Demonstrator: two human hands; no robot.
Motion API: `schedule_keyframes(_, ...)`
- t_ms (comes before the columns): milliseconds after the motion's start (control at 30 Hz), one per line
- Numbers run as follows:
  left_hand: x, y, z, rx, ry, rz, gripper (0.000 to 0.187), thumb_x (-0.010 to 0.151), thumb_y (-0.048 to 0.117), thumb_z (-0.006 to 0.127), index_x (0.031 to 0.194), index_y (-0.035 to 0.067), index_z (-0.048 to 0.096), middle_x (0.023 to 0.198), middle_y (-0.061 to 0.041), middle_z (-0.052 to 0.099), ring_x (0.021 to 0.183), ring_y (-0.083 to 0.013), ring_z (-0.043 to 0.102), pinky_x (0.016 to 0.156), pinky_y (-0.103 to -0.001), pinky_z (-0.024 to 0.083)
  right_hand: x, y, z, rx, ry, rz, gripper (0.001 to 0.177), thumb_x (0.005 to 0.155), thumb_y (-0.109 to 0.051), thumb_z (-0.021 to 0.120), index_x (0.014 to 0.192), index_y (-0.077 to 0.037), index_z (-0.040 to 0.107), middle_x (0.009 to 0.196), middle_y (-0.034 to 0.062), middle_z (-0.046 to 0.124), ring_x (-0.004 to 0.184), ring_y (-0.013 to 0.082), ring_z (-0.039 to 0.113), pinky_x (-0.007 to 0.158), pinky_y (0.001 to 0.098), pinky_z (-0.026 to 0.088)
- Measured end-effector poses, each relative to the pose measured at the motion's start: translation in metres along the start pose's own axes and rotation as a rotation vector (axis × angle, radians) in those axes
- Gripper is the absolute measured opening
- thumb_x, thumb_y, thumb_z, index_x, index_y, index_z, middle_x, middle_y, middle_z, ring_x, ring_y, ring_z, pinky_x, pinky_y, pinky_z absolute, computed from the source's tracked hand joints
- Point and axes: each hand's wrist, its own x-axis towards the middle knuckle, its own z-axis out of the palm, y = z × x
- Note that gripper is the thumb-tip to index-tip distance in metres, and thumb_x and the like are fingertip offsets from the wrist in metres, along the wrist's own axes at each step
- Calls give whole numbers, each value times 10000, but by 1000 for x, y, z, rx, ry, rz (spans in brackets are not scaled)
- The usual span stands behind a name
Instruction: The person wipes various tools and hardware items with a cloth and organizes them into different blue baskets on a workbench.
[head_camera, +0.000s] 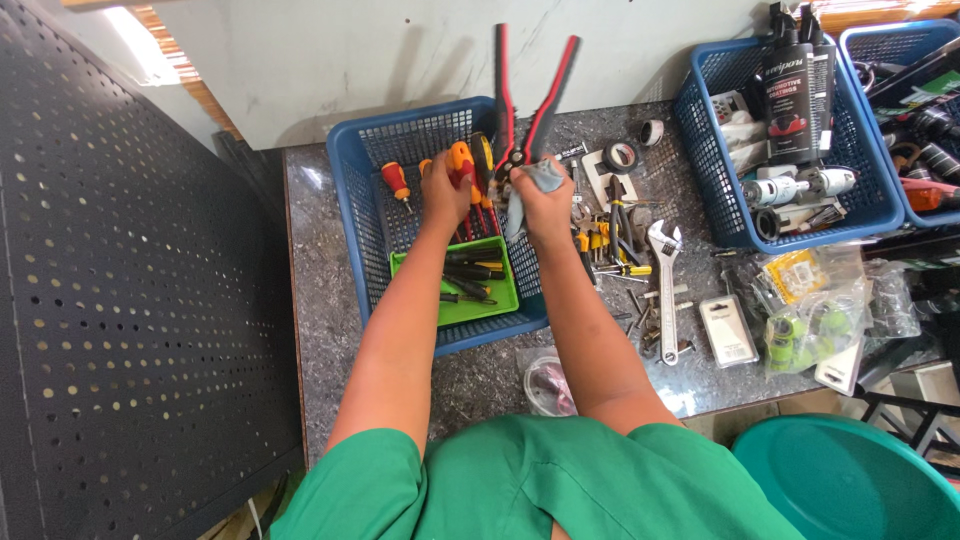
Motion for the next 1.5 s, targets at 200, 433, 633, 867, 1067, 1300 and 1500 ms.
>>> schedule_keyframes(200, 11, 6, -44, 226, 44, 136, 413, 894, 151, 751, 1269, 56, 606, 1179, -214, 640, 1067, -400, 670, 928, -466, 557, -6, -8, 1, 14, -24, -26, 139, 920, -33, 759, 999, -40, 644, 841, -17, 644, 716, 72, 581, 645, 248, 464)
schedule_keyframes(433, 4, 15, -102, 553, -172, -210, 777, 857, 296, 774, 1476, 82, 357, 1203, -304, 601, 1032, -498, 652, 861, -545, 540, -16, -14, 22, -205, -55, -46, 91, 893, -53, 742, 948, -34, 672, 831, -28, 661, 735, 51, 600, 665, 234, 485)
schedule_keyframes(633, 11, -7, -85, 392, -109, -251, 591, 903, 161, 699, 1452, 174, 479, 1139, -271, 717, 1073, -459, 699, 918, -524, 564, -18, -11, 22, -320, -93, -120, 137, 893, -54, 767, 943, -15, 646, 817, -27, 649, 747, 46, 595, 666, 238, 485)
schedule_keyframes(867, 15, 1, -51, 110, 31, -324, 681, 807, 185, 735, 1372, -19, 415, 1054, -313, 693, 1019, -465, 688, 909, -488, 551, -16, -10, 24, -184, -86, -47, 98, 897, -35, 746, 940, -29, 658, 812, -34, 657, 720, 49, 590, 645, 236, 465)
schedule_keyframes(1067, 13, 0, -26, 129, 60, -373, 382, 858, 239, 716, 1138, 4, 602, 1068, -267, 720, 1042, -450, 690, 910, -490, 551, -17, -11, 15, -136, -82, -64, 84, 914, -18, 732, 969, -21, 669, 839, -33, 657, 745, 50, 588, 669, 230, 467)
schedule_keyframes(1300, -2, 24, -40, 53, 102, -283, 366, 848, 218, 721, 1131, 11, 615, 1051, -247, 731, 1022, -434, 705, 890, -484, 558, -12, -11, 9, -32, -7, -19, 105, 897, -9, 725, 987, -27, 675, 840, -18, 670, 724, 62, 609, 650, 231, 481)
schedule_keyframes(1500, -10, 39, -14, -69, -52, -77, 528, 739, 184, 805, 1184, -1, 589, 1007, -185, 755, 957, -329, 754, 849, -408, 577, -1, -2, -4, 130, 120, 9, 101, 901, -3, 739, 961, -27, 662, 809, 6, 670, 664, 102, 620, 599, 255, 490)
